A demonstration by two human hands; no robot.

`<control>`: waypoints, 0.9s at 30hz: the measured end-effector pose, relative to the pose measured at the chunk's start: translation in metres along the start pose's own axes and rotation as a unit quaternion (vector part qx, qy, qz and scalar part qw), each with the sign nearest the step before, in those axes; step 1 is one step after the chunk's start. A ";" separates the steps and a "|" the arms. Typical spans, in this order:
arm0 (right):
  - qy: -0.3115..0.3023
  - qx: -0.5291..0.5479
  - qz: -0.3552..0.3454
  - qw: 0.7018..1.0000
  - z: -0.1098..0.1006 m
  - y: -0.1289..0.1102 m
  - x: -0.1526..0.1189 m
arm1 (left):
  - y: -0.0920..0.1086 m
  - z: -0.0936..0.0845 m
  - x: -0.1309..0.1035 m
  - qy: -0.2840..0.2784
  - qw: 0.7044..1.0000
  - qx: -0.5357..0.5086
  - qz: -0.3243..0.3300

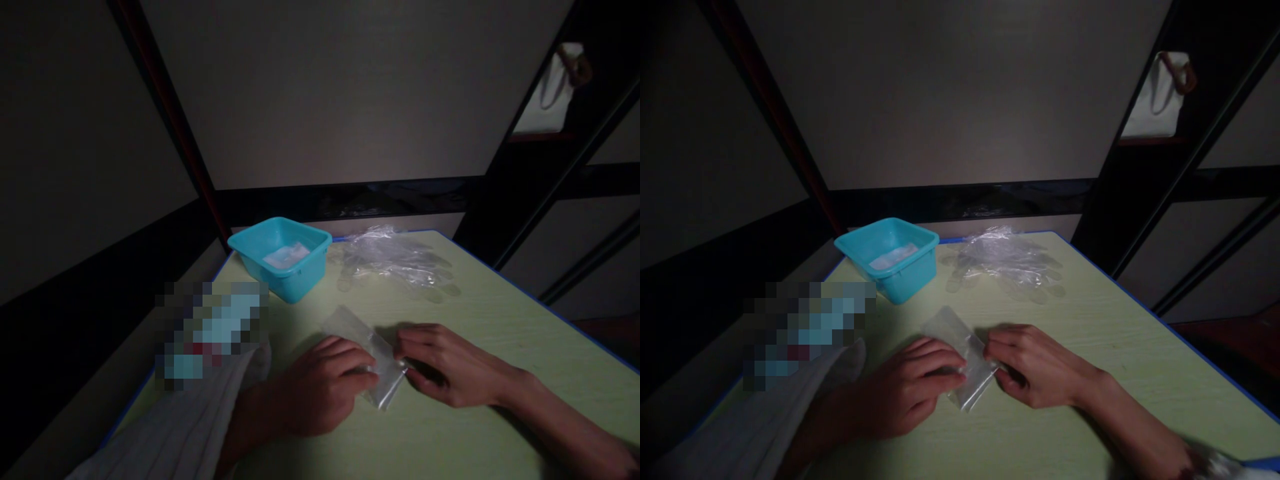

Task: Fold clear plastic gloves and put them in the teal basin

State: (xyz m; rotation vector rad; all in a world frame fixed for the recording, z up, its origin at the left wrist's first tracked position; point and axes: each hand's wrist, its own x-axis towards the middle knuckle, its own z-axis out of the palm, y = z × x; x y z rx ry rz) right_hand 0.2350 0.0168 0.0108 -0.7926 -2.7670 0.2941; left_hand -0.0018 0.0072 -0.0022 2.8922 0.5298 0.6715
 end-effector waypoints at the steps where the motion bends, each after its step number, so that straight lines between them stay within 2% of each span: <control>1: 0.002 -0.004 -0.005 1.000 0.001 0.001 0.000 | 0.000 0.000 0.000 -0.007 1.000 -0.005 0.004; 11: -0.001 -0.030 -0.010 1.000 0.006 0.006 0.000 | 0.002 -0.001 0.000 -0.068 0.997 -0.015 0.017; 20: -0.027 -0.005 0.043 0.999 0.003 0.003 0.001 | 0.001 -0.004 -0.001 -0.122 0.992 -0.006 0.025; 27: -0.025 -0.019 0.078 0.996 0.001 0.003 0.000 | 0.001 -0.004 -0.001 -0.130 0.991 -0.015 0.020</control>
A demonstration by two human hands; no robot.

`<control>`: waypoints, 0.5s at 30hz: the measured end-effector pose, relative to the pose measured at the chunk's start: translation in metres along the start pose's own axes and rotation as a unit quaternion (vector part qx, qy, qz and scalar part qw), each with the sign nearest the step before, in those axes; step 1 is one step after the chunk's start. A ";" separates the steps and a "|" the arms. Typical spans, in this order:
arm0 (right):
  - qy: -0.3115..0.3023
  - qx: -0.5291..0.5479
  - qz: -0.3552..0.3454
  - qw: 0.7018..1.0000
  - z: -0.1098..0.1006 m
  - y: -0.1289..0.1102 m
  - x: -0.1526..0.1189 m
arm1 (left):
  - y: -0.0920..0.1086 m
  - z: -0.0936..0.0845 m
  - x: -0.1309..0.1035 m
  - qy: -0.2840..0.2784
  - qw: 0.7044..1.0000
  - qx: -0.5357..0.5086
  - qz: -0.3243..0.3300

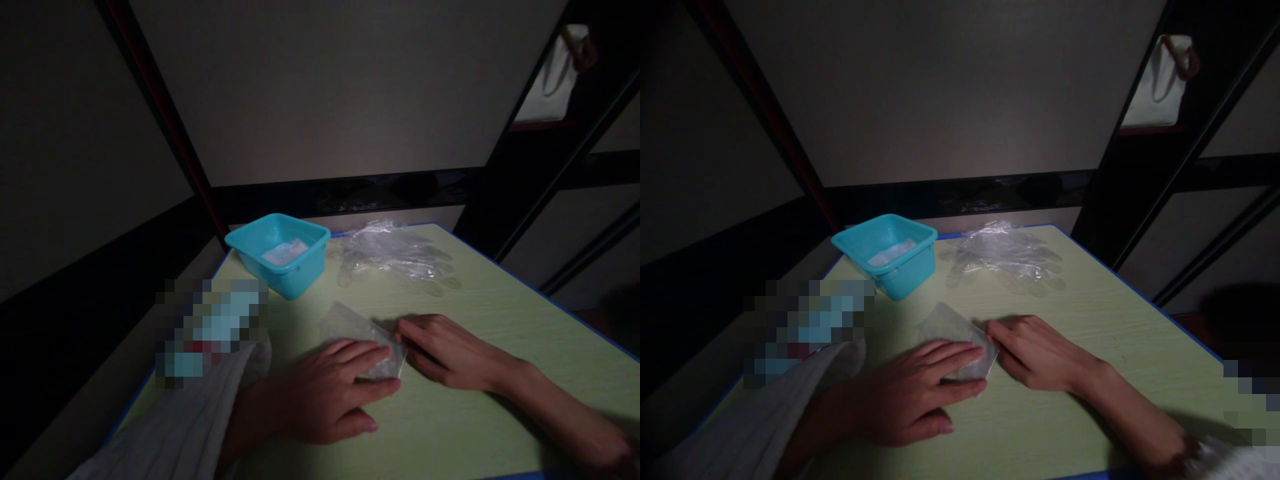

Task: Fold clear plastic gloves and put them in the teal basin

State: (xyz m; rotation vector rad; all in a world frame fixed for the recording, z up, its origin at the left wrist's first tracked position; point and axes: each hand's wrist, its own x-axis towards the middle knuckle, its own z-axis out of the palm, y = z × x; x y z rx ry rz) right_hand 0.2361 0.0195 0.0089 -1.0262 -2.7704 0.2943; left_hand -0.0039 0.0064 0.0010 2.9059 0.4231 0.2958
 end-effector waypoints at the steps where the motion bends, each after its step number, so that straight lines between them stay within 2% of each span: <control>1: -0.001 -0.001 0.004 1.000 0.000 0.000 0.000 | 0.000 0.000 0.000 0.000 1.000 -0.001 0.000; 7: -0.001 0.011 0.006 1.000 -0.003 0.003 -0.002 | 0.001 -0.001 0.002 -0.017 1.000 0.004 -0.002; 11: 0.042 0.061 -0.047 0.996 -0.004 0.004 -0.002 | 0.001 0.000 0.001 -0.008 1.000 0.004 0.000; 15: 0.025 0.076 -0.067 0.995 -0.004 0.004 0.000 | 0.000 0.000 0.001 -0.003 1.000 0.002 0.007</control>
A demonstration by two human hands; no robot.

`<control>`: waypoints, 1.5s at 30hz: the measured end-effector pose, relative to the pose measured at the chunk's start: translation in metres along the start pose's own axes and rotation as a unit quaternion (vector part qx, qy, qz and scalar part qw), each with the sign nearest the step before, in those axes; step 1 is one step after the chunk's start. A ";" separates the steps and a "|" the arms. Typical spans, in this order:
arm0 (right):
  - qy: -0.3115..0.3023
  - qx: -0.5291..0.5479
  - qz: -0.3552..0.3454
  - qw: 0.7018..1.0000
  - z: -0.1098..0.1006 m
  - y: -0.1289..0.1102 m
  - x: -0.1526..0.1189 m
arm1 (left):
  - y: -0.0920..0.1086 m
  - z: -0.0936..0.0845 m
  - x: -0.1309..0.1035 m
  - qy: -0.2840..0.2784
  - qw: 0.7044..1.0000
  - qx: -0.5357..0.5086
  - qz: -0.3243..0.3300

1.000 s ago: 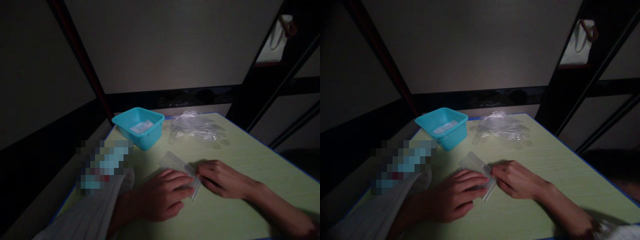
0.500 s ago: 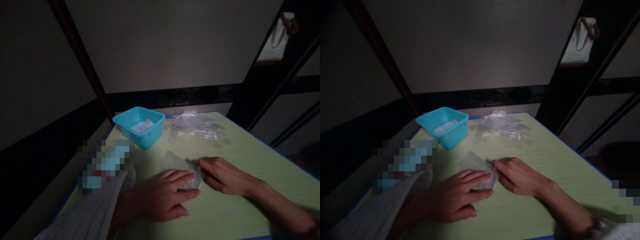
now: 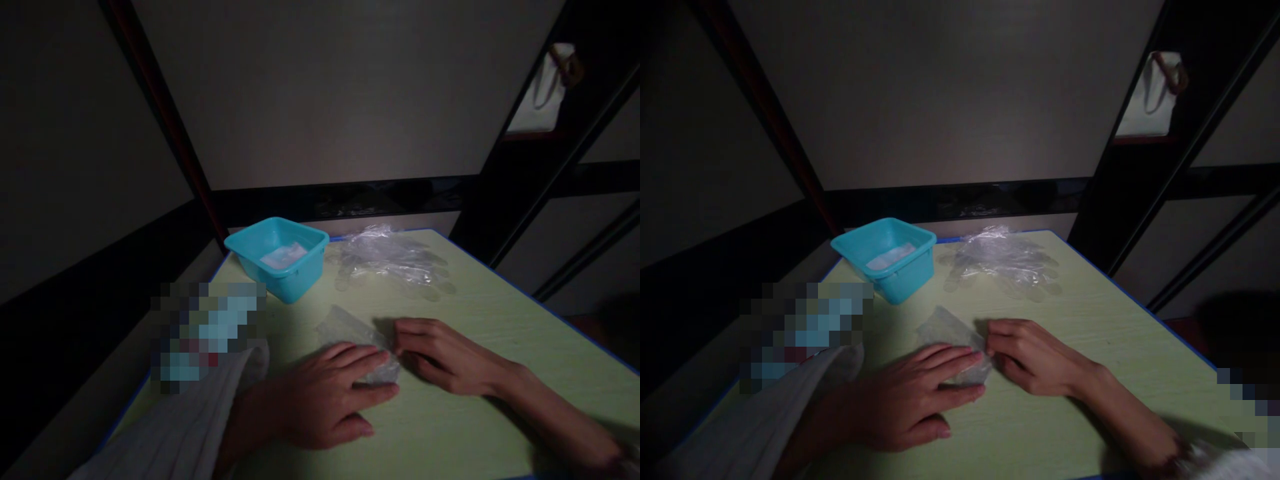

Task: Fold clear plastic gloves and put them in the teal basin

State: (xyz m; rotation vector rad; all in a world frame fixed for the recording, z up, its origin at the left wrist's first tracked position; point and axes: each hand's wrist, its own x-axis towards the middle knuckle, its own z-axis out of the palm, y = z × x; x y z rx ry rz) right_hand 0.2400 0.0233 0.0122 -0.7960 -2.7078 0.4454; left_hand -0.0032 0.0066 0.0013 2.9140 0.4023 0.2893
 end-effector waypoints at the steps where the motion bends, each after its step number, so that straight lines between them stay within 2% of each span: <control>1: -0.007 -0.005 0.009 1.000 -0.001 0.000 0.000 | 0.000 0.000 0.000 -0.001 1.000 0.000 0.002; 6: -0.014 -0.028 0.045 0.999 -0.004 0.001 0.000 | 0.001 -0.001 0.000 -0.005 1.000 0.010 0.000; 8: 0.000 -0.024 0.046 0.999 -0.005 0.001 0.000 | 0.001 0.000 0.000 0.012 1.000 0.016 -0.007; 13: 0.042 0.010 0.037 0.998 -0.004 0.001 -0.001 | -0.001 0.004 0.001 0.118 0.988 0.056 -0.078; 17: 0.025 0.022 0.045 0.998 -0.004 0.001 -0.001 | -0.007 0.007 0.003 0.211 0.960 0.086 -0.162; 19: 0.019 0.032 0.051 0.998 -0.005 0.001 -0.001 | -0.010 0.008 0.003 0.213 0.955 0.082 -0.191; 22: 0.018 0.072 0.044 0.996 -0.002 -0.002 0.001 | -0.013 0.009 0.003 0.177 0.957 0.062 -0.222; 24: 0.016 0.113 0.024 0.993 0.001 -0.006 0.003 | -0.014 0.010 0.003 0.155 0.957 0.049 -0.241; 26: 0.015 0.147 -0.004 0.989 0.003 -0.009 0.004 | -0.015 0.011 0.003 0.156 0.955 0.040 -0.250; 28: 0.018 0.156 -0.023 0.987 0.004 -0.012 0.005 | -0.015 0.011 0.002 0.194 0.951 0.038 -0.239; 31: 0.025 0.118 -0.013 0.993 0.000 -0.011 0.001 | -0.011 0.009 0.001 0.259 0.947 0.044 -0.185; 33: 0.022 0.088 0.000 0.996 -0.005 -0.010 -0.002 | -0.007 0.006 0.001 0.271 0.951 0.045 -0.143; 37: -0.005 0.047 -0.013 0.999 -0.011 -0.009 -0.005 | 0.001 0.006 0.001 0.221 0.969 0.055 -0.094; 40: -0.025 0.012 -0.031 0.999 -0.011 -0.011 -0.004 | 0.003 0.007 0.002 0.180 0.978 0.059 -0.087; 45: -0.029 -0.056 -0.071 0.995 -0.007 -0.014 -0.006 | -0.001 0.008 0.002 0.155 0.982 0.057 -0.093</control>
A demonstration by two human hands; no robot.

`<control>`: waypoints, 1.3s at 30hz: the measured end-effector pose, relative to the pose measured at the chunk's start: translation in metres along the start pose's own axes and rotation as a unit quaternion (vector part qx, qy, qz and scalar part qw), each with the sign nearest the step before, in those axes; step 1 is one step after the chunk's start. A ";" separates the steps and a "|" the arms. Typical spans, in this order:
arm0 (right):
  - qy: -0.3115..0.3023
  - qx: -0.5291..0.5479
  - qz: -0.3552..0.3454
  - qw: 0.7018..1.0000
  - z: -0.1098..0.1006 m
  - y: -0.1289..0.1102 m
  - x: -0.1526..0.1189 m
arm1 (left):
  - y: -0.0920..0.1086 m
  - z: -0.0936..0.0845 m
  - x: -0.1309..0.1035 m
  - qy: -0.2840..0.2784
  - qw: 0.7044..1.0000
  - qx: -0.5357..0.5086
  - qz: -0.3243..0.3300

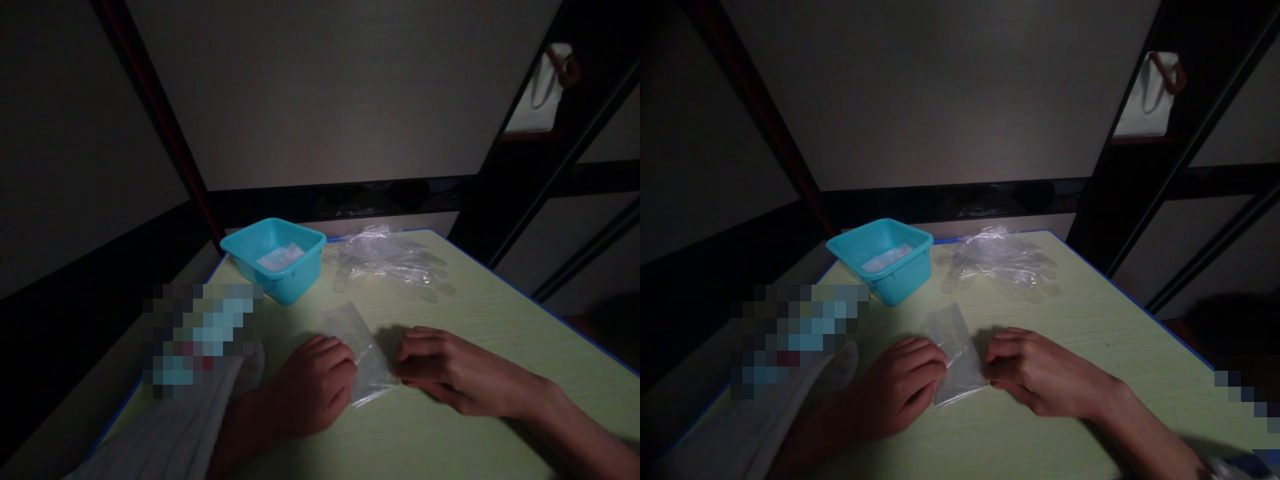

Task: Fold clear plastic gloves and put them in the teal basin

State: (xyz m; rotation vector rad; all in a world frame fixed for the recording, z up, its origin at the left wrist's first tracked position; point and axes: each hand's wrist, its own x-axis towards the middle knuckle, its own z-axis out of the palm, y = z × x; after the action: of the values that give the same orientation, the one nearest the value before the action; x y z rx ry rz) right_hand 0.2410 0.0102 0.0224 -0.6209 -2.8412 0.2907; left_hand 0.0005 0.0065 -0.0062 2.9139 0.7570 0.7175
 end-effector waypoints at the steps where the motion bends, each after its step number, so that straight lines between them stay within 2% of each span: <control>1: 0.002 -0.018 -0.006 1.000 0.001 -0.001 -0.001 | -0.001 0.000 0.000 -0.005 1.000 0.000 -0.001; 6: 0.026 -0.122 -0.009 0.992 0.008 -0.007 0.000 | -0.001 0.000 0.001 -0.021 1.000 0.011 0.003; 14: 0.101 -0.156 -0.056 0.981 0.014 -0.011 0.005 | -0.002 0.000 -0.002 -0.040 0.999 0.014 0.012; 23: 0.073 -0.116 0.002 0.991 0.016 -0.008 0.005 | -0.002 0.004 -0.005 -0.020 1.000 0.016 0.014; 27: 0.056 -0.088 0.044 0.993 0.017 -0.006 0.006 | -0.001 0.003 -0.003 -0.029 0.999 0.022 0.011; 30: 0.065 -0.048 0.083 0.993 0.015 -0.007 0.006 | -0.002 0.003 -0.002 -0.015 1.000 -0.002 0.002; 33: 0.094 0.030 0.139 0.985 0.013 -0.007 0.007 | -0.002 0.003 0.001 0.013 0.997 -0.070 -0.036; 36: 0.126 0.156 0.194 0.960 0.012 -0.004 0.010 | -0.005 0.001 0.006 0.015 0.979 -0.159 -0.130; 37: 0.133 0.213 0.204 0.946 0.012 -0.003 0.011 | -0.006 0.001 0.009 0.009 0.966 -0.189 -0.177; 39: 0.137 0.328 0.212 0.910 0.014 -0.001 0.014 | -0.010 0.001 0.014 -0.012 0.922 -0.268 -0.280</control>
State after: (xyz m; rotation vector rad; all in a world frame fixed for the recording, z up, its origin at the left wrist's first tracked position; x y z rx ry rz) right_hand 0.2243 0.0138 0.0115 -1.0045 -2.1116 1.0772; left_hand 0.0075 0.0218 -0.0028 2.0683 1.1094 0.6809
